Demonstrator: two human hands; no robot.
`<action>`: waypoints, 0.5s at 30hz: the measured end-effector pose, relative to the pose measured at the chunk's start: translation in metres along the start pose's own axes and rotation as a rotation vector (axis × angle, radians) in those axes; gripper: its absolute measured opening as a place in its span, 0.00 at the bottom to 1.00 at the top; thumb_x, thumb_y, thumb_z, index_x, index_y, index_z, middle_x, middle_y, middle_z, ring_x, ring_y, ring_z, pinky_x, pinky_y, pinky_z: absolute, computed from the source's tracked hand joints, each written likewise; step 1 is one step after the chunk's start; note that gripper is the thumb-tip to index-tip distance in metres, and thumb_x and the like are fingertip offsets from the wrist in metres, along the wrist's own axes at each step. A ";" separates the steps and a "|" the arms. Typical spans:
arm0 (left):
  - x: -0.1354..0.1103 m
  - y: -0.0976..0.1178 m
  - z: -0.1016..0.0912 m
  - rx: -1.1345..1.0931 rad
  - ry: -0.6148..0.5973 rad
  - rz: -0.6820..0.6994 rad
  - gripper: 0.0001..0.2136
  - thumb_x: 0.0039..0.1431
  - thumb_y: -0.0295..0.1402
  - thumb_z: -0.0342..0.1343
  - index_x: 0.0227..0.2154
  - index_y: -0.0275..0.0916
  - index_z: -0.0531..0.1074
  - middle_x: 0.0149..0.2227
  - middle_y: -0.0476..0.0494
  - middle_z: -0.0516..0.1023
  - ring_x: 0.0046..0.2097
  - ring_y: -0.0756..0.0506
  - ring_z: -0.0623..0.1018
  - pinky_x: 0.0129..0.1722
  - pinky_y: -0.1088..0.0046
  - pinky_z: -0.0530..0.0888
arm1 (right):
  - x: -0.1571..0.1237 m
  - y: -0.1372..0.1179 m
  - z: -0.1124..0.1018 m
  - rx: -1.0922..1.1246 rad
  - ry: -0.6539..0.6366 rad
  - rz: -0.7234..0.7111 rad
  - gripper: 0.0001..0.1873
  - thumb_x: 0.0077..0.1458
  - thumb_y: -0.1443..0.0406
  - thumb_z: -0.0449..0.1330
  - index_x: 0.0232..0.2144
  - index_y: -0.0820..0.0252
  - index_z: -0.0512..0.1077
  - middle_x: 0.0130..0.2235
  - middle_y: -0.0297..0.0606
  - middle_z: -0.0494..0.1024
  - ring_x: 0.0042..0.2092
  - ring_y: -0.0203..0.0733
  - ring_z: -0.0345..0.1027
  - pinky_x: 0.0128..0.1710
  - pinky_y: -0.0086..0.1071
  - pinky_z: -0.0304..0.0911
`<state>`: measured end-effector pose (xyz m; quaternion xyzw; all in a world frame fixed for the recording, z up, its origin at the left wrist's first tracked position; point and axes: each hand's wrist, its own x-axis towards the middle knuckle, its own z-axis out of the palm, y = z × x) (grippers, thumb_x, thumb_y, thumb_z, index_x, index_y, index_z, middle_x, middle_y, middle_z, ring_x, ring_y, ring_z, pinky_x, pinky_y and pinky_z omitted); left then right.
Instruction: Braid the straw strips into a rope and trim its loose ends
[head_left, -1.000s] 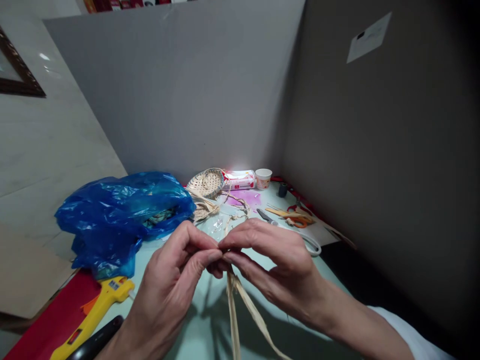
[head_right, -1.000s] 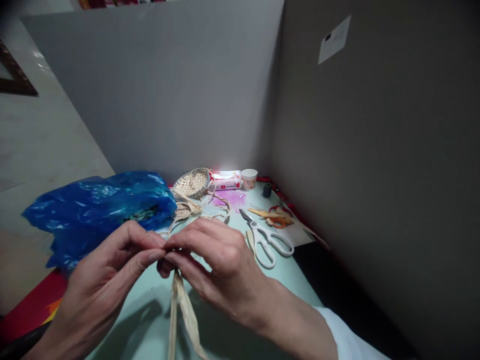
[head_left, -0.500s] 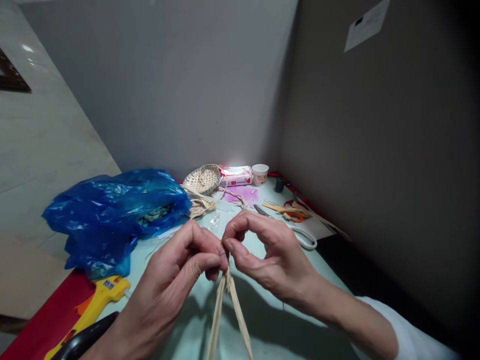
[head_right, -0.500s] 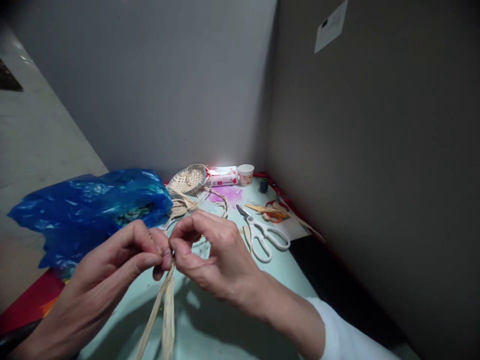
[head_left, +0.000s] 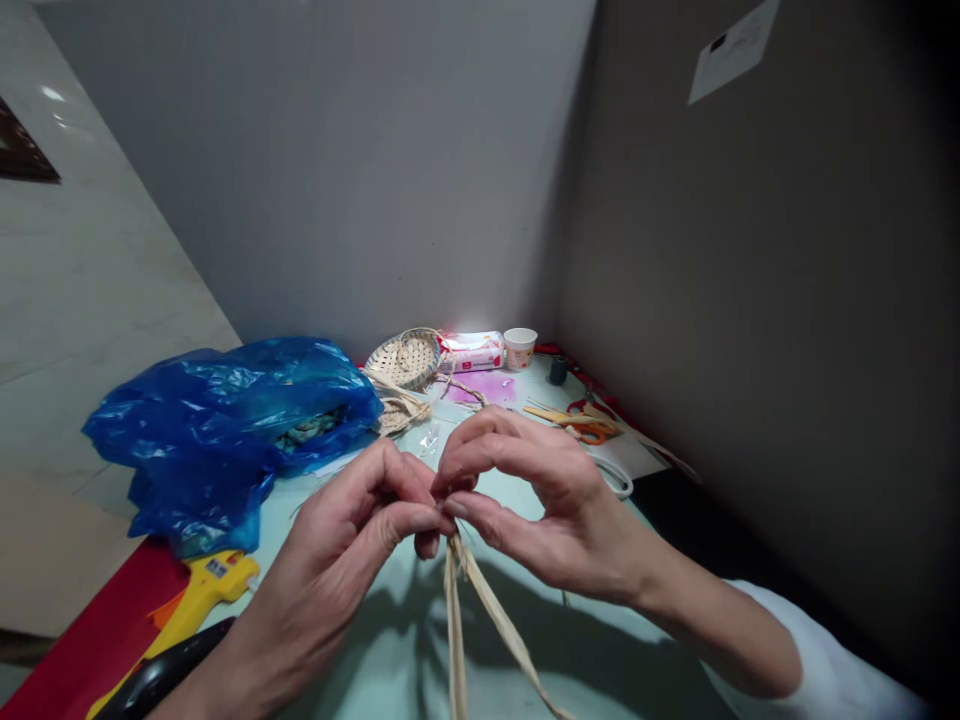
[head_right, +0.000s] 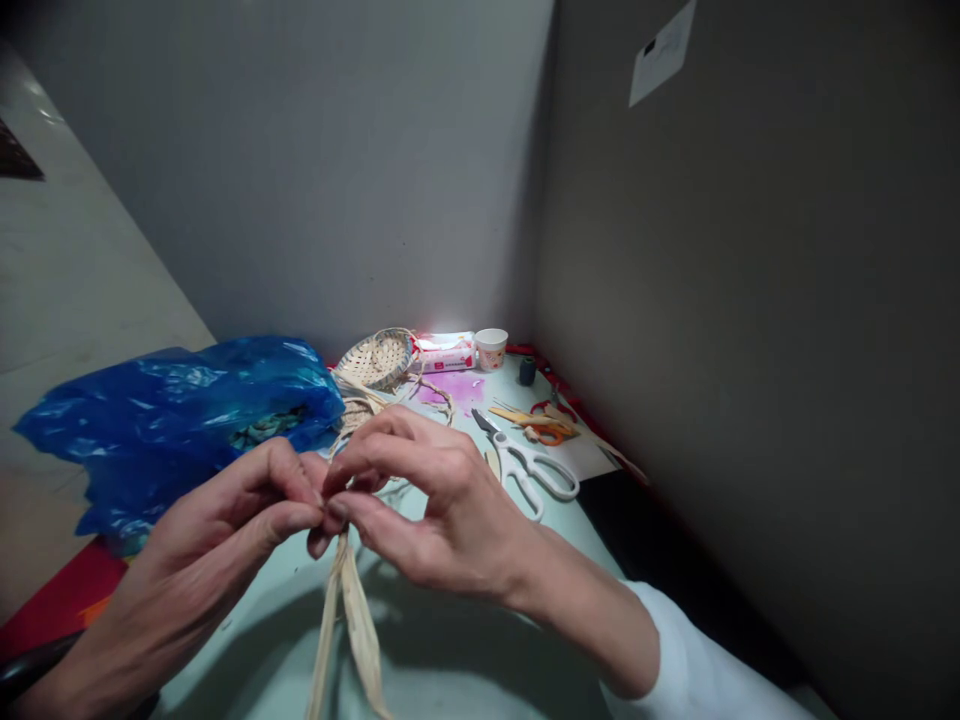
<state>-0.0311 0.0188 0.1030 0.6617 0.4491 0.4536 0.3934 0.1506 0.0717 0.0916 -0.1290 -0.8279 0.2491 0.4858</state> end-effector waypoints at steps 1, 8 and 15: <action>0.001 0.000 0.000 0.004 0.002 0.004 0.08 0.62 0.29 0.55 0.26 0.43 0.70 0.28 0.54 0.72 0.31 0.52 0.73 0.31 0.81 0.69 | 0.000 0.001 0.000 -0.025 0.000 -0.021 0.06 0.56 0.74 0.58 0.34 0.61 0.72 0.35 0.38 0.73 0.37 0.36 0.68 0.38 0.32 0.67; 0.002 -0.003 0.002 0.007 -0.024 -0.041 0.08 0.62 0.29 0.53 0.26 0.41 0.69 0.28 0.52 0.73 0.31 0.51 0.74 0.32 0.78 0.70 | -0.005 0.006 0.002 -0.240 -0.045 -0.166 0.05 0.60 0.72 0.53 0.35 0.62 0.69 0.36 0.43 0.72 0.36 0.38 0.66 0.34 0.31 0.66; 0.003 -0.003 0.001 -0.024 -0.023 -0.046 0.08 0.62 0.29 0.53 0.26 0.42 0.69 0.30 0.52 0.74 0.32 0.51 0.74 0.33 0.78 0.70 | -0.002 0.011 -0.003 -0.113 0.017 -0.020 0.05 0.58 0.72 0.55 0.30 0.60 0.67 0.32 0.36 0.71 0.34 0.36 0.66 0.36 0.31 0.65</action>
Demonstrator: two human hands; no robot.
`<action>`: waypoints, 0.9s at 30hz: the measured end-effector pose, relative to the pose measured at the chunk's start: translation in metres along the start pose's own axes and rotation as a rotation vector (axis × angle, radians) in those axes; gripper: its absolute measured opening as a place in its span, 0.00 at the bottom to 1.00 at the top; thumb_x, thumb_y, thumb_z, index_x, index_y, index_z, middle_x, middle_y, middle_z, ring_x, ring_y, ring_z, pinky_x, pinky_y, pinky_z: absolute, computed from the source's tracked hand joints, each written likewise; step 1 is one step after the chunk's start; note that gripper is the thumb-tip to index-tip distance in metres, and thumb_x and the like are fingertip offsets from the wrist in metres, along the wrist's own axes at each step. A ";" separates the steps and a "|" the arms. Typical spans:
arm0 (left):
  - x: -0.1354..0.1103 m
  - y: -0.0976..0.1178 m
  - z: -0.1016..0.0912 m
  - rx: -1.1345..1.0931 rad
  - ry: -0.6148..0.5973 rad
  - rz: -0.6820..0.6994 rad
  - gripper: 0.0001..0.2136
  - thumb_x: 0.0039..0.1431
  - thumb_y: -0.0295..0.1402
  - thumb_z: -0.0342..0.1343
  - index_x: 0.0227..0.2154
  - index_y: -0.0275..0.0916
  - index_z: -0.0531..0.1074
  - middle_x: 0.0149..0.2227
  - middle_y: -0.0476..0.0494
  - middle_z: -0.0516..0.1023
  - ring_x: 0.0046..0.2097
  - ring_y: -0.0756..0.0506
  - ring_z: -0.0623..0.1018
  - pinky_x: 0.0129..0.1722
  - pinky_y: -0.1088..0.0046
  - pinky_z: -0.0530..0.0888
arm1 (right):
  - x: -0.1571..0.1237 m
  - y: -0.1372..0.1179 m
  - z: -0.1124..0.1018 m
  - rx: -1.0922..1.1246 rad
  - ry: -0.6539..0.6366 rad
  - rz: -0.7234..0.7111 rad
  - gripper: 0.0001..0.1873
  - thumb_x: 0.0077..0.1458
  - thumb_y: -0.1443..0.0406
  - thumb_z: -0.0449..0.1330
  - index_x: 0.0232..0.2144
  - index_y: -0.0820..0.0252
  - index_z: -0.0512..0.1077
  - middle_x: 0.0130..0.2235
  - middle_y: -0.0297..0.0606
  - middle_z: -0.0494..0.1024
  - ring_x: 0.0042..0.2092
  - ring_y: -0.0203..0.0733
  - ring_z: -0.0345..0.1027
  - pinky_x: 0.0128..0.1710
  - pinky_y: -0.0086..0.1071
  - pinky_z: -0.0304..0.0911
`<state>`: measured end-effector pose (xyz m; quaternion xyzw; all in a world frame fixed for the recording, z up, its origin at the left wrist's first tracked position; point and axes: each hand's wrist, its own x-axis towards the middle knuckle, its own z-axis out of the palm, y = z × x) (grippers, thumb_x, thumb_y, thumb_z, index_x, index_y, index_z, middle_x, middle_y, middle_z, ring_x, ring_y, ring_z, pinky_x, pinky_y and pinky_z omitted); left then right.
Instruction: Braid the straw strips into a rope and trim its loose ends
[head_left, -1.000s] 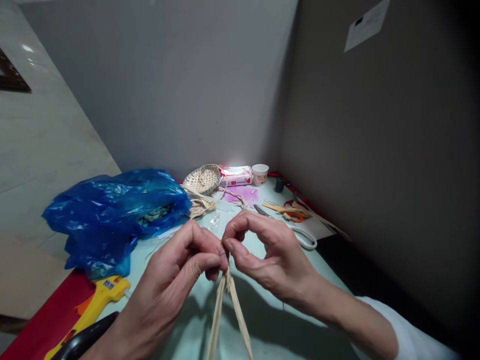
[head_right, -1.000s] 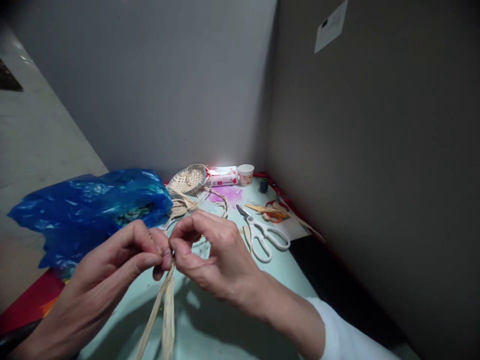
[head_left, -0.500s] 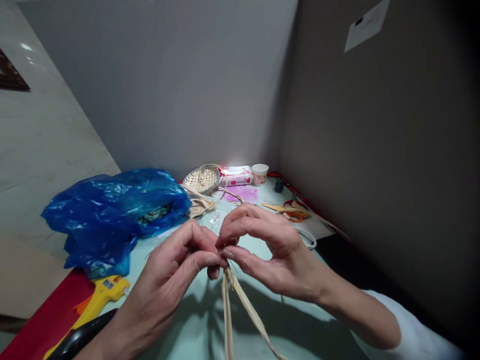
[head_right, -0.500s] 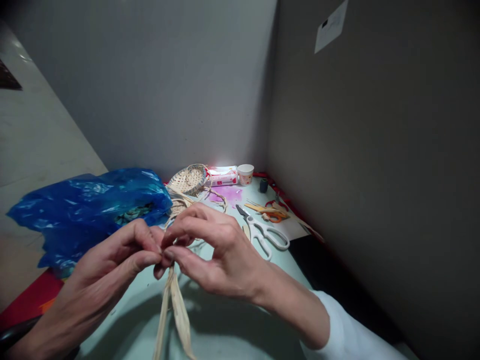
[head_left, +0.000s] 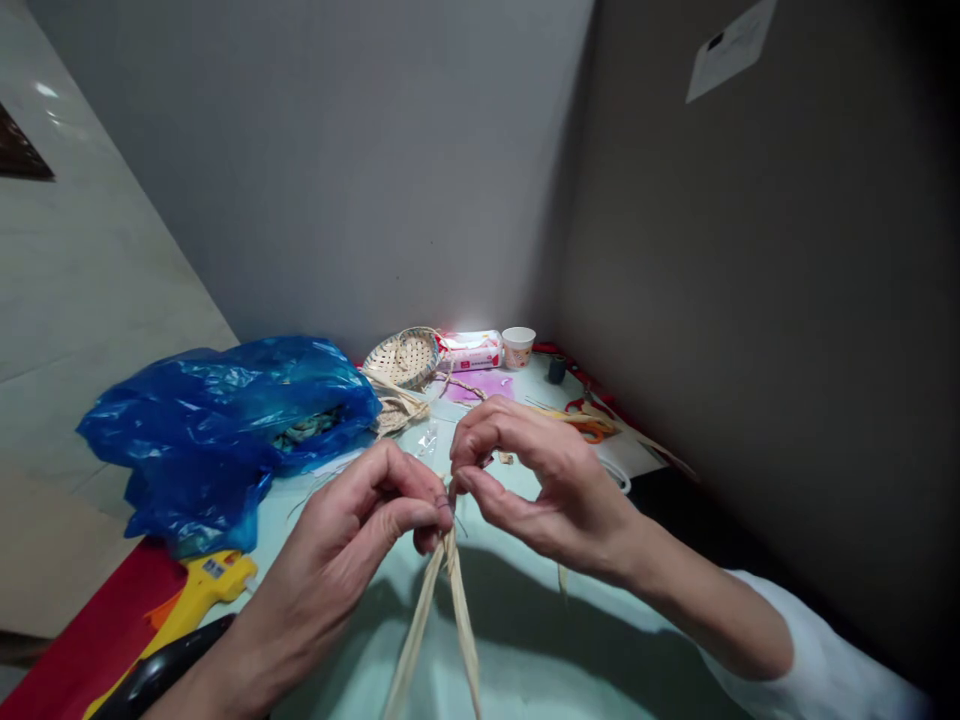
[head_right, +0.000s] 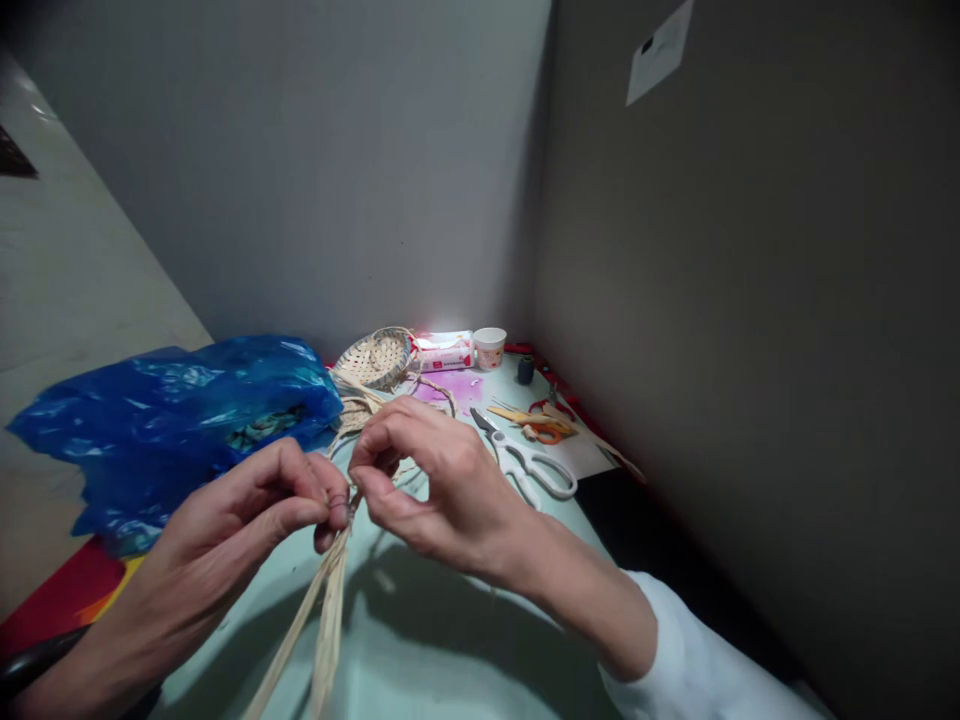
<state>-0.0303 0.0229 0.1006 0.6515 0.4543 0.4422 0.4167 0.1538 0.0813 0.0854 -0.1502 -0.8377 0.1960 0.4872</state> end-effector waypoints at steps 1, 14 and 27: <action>0.000 0.000 0.000 -0.002 0.003 0.001 0.08 0.62 0.29 0.53 0.26 0.42 0.69 0.31 0.51 0.74 0.33 0.51 0.74 0.33 0.78 0.71 | 0.001 0.001 -0.002 0.024 -0.012 0.028 0.04 0.58 0.71 0.55 0.31 0.60 0.67 0.32 0.36 0.72 0.35 0.36 0.66 0.36 0.32 0.66; 0.001 -0.003 -0.004 0.035 -0.010 0.047 0.08 0.63 0.29 0.53 0.27 0.43 0.69 0.32 0.52 0.75 0.36 0.51 0.74 0.36 0.80 0.71 | 0.003 0.002 -0.012 0.079 -0.204 0.045 0.05 0.57 0.72 0.59 0.36 0.61 0.72 0.40 0.39 0.74 0.38 0.36 0.66 0.40 0.32 0.67; 0.001 -0.006 -0.001 0.251 0.091 0.159 0.08 0.61 0.26 0.53 0.27 0.43 0.69 0.29 0.55 0.74 0.32 0.53 0.74 0.32 0.83 0.70 | -0.001 0.000 -0.005 -0.014 -0.182 -0.108 0.05 0.62 0.71 0.53 0.38 0.64 0.70 0.39 0.42 0.73 0.40 0.37 0.66 0.39 0.31 0.66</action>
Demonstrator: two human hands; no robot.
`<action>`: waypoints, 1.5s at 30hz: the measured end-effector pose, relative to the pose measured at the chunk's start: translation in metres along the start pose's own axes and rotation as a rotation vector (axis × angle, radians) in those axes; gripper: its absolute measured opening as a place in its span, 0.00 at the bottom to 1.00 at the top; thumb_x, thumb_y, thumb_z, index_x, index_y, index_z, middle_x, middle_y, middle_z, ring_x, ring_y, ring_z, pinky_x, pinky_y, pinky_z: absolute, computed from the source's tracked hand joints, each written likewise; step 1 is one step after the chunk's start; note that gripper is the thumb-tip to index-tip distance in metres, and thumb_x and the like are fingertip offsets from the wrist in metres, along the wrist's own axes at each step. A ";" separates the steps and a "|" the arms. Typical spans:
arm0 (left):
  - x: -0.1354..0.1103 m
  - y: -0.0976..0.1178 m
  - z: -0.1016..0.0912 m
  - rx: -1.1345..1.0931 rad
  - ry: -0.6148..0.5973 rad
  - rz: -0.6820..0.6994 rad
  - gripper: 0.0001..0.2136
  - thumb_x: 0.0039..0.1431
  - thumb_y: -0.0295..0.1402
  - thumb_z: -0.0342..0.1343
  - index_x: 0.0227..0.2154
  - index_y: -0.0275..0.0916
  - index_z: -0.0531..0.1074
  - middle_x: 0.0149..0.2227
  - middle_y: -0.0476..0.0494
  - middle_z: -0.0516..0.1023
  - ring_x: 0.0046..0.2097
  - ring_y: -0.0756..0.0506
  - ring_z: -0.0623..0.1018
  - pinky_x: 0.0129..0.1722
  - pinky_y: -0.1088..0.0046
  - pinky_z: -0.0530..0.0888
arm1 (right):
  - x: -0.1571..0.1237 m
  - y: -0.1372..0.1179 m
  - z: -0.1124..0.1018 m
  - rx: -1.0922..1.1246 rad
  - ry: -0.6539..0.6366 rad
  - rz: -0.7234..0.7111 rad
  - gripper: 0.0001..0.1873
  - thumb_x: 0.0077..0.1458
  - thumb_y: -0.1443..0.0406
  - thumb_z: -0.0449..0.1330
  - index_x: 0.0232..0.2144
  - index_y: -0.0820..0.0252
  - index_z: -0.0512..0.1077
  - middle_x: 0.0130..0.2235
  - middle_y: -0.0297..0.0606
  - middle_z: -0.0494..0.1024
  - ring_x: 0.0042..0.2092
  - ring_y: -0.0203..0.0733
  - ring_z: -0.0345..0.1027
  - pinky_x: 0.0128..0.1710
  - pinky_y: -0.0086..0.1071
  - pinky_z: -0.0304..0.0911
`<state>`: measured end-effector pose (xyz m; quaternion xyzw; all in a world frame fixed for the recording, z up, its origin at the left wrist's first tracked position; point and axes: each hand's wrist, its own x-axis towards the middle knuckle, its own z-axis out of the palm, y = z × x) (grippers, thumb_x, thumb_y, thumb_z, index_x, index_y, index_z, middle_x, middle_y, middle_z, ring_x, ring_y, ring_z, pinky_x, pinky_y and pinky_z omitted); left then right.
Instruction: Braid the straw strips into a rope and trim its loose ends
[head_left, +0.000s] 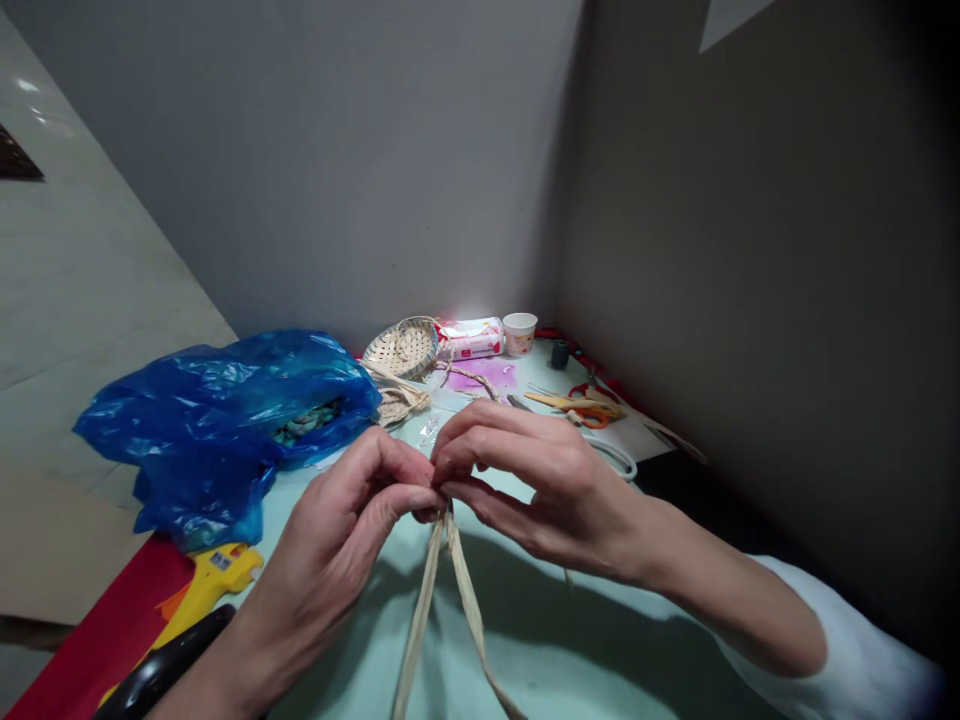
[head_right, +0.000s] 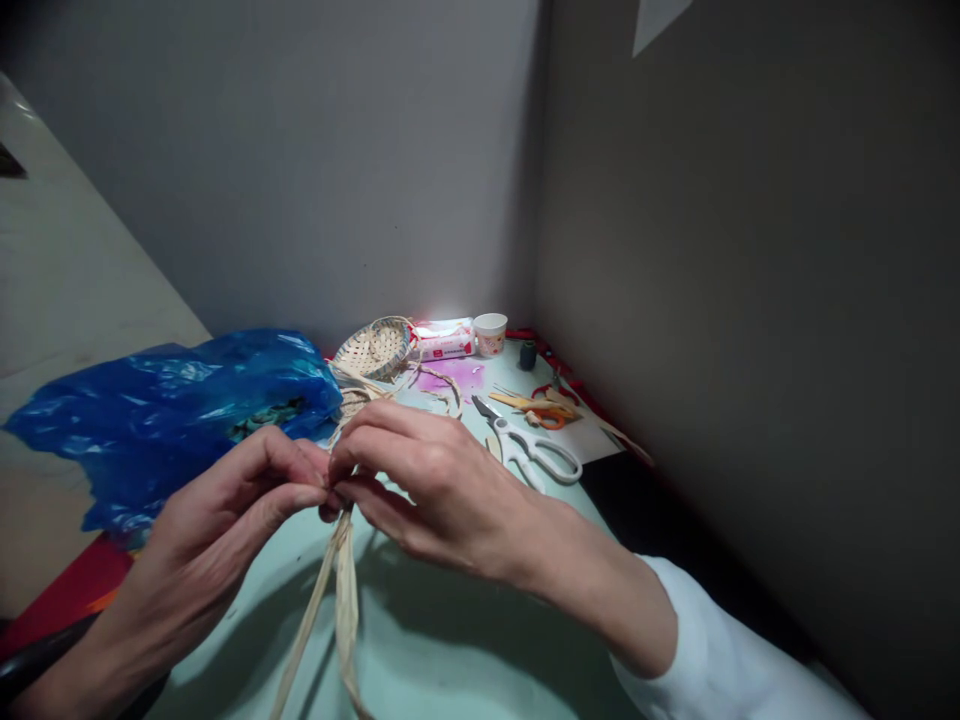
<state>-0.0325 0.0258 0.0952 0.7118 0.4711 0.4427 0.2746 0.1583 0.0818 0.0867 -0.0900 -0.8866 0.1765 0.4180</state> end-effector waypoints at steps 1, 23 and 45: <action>0.000 0.000 0.000 0.015 0.003 0.008 0.08 0.61 0.26 0.53 0.27 0.43 0.69 0.29 0.56 0.74 0.32 0.53 0.74 0.32 0.83 0.70 | 0.000 -0.001 0.001 -0.025 0.003 -0.012 0.06 0.62 0.71 0.53 0.38 0.64 0.70 0.39 0.43 0.73 0.39 0.37 0.66 0.38 0.31 0.65; 0.004 0.002 0.001 -0.005 -0.028 -0.046 0.08 0.61 0.26 0.52 0.27 0.41 0.69 0.26 0.56 0.73 0.29 0.54 0.73 0.29 0.82 0.69 | -0.001 -0.007 0.004 0.002 -0.035 0.153 0.03 0.59 0.72 0.53 0.35 0.62 0.64 0.34 0.35 0.71 0.33 0.32 0.63 0.34 0.28 0.61; 0.009 -0.002 -0.003 -0.232 -0.091 -0.209 0.07 0.58 0.30 0.57 0.25 0.39 0.71 0.28 0.52 0.75 0.31 0.52 0.74 0.30 0.79 0.70 | 0.004 -0.022 -0.012 0.130 -0.194 0.286 0.08 0.51 0.74 0.55 0.34 0.61 0.65 0.31 0.30 0.69 0.30 0.31 0.61 0.32 0.27 0.59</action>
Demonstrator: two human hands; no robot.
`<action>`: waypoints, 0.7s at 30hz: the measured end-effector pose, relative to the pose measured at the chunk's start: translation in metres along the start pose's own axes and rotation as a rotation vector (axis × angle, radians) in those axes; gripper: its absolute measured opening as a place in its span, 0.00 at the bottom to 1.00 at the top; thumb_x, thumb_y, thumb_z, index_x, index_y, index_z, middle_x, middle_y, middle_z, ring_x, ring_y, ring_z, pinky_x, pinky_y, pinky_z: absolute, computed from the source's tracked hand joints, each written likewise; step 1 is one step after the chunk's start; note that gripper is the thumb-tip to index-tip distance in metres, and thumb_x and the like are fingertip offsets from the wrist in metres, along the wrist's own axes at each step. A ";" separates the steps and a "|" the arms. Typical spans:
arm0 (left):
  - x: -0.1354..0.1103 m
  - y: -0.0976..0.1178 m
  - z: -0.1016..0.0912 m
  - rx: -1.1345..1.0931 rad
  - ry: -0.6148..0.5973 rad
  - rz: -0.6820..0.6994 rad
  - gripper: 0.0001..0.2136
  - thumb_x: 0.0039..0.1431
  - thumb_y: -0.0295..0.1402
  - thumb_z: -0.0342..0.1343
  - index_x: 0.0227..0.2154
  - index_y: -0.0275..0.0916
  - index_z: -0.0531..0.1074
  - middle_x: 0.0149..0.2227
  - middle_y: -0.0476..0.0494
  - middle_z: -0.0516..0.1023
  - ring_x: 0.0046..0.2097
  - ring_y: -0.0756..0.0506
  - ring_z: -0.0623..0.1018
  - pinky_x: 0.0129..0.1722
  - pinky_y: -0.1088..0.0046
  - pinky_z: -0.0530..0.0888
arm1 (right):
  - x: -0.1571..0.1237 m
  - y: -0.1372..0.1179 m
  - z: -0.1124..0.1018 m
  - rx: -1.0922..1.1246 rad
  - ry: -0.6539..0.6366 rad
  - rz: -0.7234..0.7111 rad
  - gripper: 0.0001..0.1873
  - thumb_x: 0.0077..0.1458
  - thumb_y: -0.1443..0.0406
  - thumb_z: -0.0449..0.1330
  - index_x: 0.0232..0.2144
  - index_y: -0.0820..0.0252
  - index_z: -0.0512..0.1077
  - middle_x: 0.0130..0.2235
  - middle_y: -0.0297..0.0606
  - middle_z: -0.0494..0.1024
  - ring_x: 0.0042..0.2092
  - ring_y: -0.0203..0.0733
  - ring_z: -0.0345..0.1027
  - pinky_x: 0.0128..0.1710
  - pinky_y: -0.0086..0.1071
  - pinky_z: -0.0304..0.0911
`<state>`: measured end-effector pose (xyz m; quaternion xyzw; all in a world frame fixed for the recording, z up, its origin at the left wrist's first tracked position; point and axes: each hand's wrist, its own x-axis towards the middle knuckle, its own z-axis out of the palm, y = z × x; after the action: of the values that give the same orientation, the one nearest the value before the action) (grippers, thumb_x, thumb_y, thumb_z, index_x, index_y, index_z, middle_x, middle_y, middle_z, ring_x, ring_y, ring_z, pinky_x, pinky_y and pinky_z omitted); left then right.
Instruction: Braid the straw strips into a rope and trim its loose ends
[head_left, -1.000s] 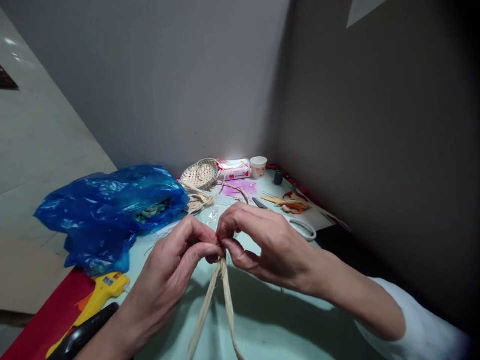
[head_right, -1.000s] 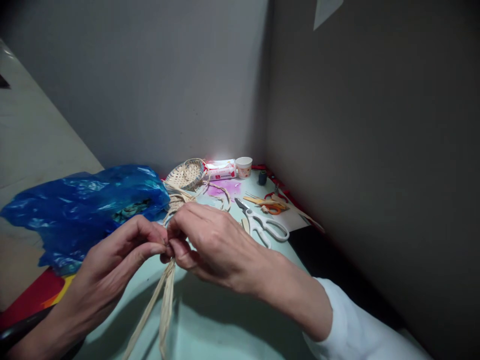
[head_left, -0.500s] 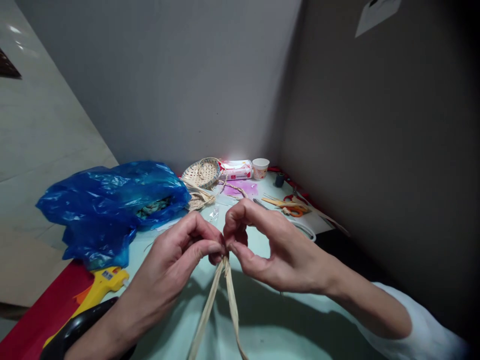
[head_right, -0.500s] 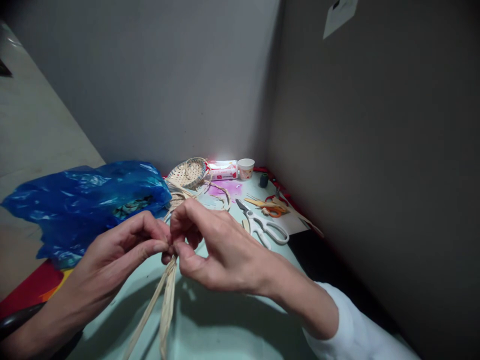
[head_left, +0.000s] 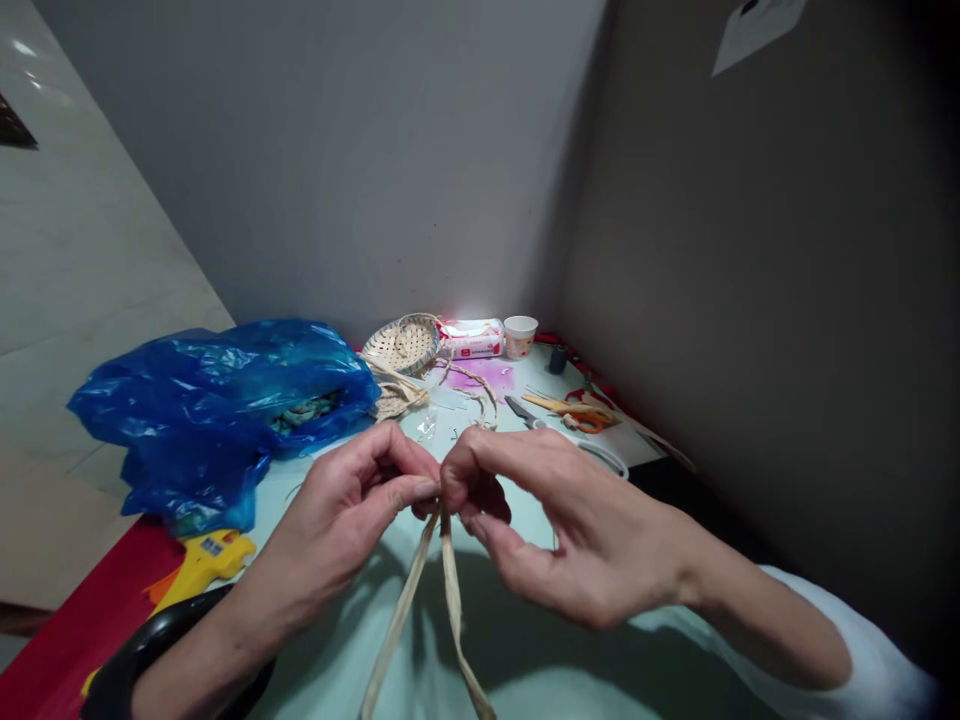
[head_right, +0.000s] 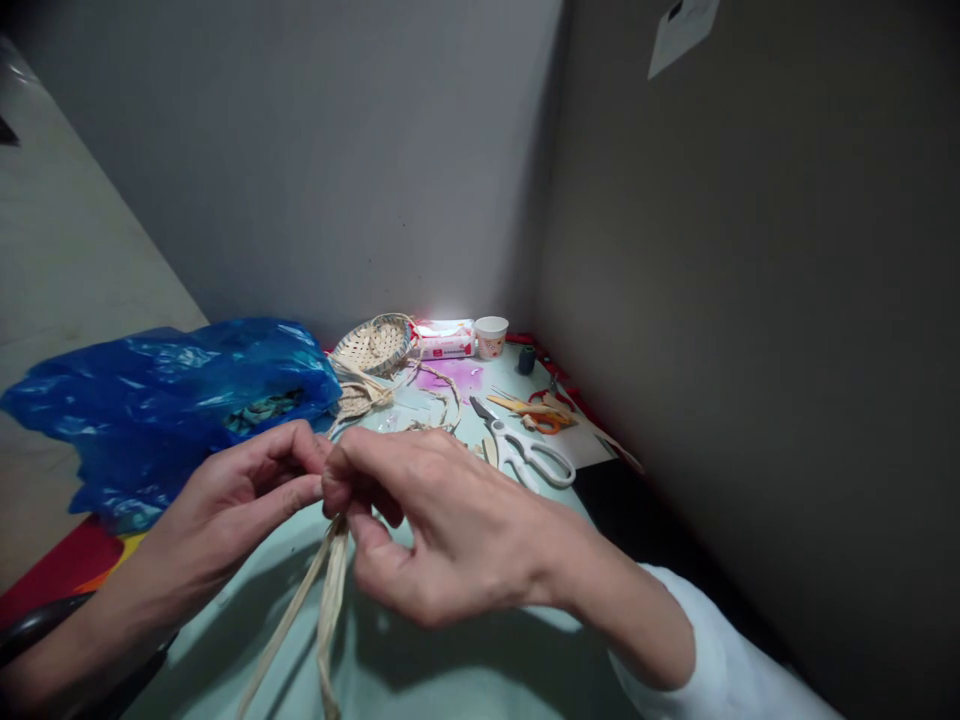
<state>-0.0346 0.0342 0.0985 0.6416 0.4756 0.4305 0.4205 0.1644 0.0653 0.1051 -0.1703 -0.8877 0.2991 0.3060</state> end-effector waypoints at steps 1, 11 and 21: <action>0.001 0.000 0.000 0.006 0.007 0.001 0.07 0.58 0.29 0.58 0.25 0.39 0.71 0.28 0.52 0.75 0.31 0.52 0.74 0.31 0.79 0.70 | 0.000 0.002 -0.003 0.041 0.005 0.034 0.07 0.53 0.73 0.55 0.35 0.60 0.65 0.30 0.30 0.70 0.30 0.31 0.62 0.31 0.26 0.60; -0.002 -0.001 -0.001 0.097 0.015 0.111 0.07 0.57 0.26 0.58 0.24 0.40 0.70 0.31 0.49 0.77 0.34 0.50 0.77 0.34 0.76 0.73 | 0.006 0.036 0.002 0.522 -0.114 0.272 0.12 0.61 0.58 0.57 0.41 0.61 0.70 0.34 0.36 0.75 0.35 0.35 0.71 0.37 0.29 0.66; -0.016 -0.006 0.000 0.516 0.019 0.413 0.08 0.60 0.21 0.53 0.32 0.43 0.68 0.36 0.49 0.78 0.38 0.49 0.78 0.36 0.75 0.74 | 0.008 0.031 0.000 0.676 -0.069 0.290 0.11 0.58 0.59 0.61 0.33 0.63 0.72 0.29 0.33 0.73 0.31 0.32 0.68 0.34 0.27 0.65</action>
<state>-0.0385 0.0202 0.0904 0.8057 0.4329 0.3780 0.1433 0.1619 0.0927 0.0885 -0.1733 -0.7152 0.6213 0.2693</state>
